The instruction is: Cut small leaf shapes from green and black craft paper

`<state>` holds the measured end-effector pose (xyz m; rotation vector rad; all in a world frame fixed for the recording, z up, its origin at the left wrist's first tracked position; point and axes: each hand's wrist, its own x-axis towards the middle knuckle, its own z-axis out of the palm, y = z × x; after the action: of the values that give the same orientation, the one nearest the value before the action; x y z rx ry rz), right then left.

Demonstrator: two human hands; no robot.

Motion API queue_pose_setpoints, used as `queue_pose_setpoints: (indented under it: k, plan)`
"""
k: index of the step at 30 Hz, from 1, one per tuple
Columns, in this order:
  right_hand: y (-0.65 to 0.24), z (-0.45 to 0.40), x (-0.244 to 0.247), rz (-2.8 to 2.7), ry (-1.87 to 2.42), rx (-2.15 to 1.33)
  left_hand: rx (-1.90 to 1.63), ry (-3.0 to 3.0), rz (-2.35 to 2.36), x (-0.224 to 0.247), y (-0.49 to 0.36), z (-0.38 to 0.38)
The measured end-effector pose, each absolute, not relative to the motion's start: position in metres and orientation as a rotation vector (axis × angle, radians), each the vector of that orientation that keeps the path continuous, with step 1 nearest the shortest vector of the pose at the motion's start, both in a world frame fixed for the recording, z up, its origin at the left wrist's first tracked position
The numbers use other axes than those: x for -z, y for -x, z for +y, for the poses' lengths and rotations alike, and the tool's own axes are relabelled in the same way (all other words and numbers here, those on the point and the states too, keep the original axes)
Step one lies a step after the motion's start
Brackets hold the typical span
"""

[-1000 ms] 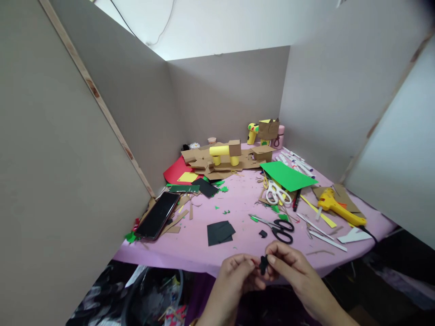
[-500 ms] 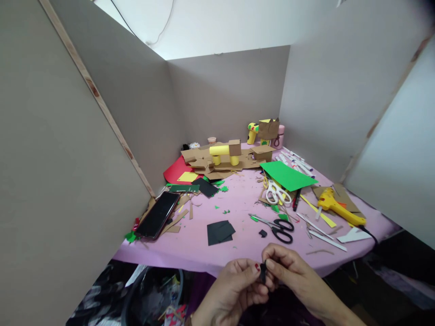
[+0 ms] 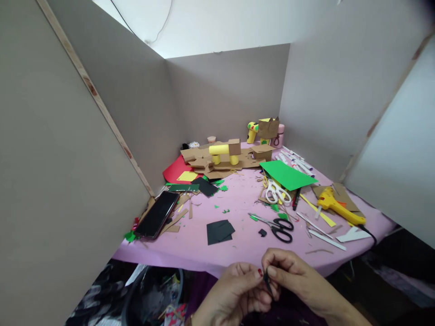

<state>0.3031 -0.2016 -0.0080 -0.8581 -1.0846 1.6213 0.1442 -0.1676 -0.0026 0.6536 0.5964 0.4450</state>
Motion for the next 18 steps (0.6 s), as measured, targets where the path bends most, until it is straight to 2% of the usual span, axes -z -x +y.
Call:
queue_pose_setpoints:
  k: [18]
  plan:
    - [-0.3038, -0.2021, 0.0094, -1.27, 0.961, -1.469, -0.476, -0.787, 0.712, 0.005, -0.143, -0.1665]
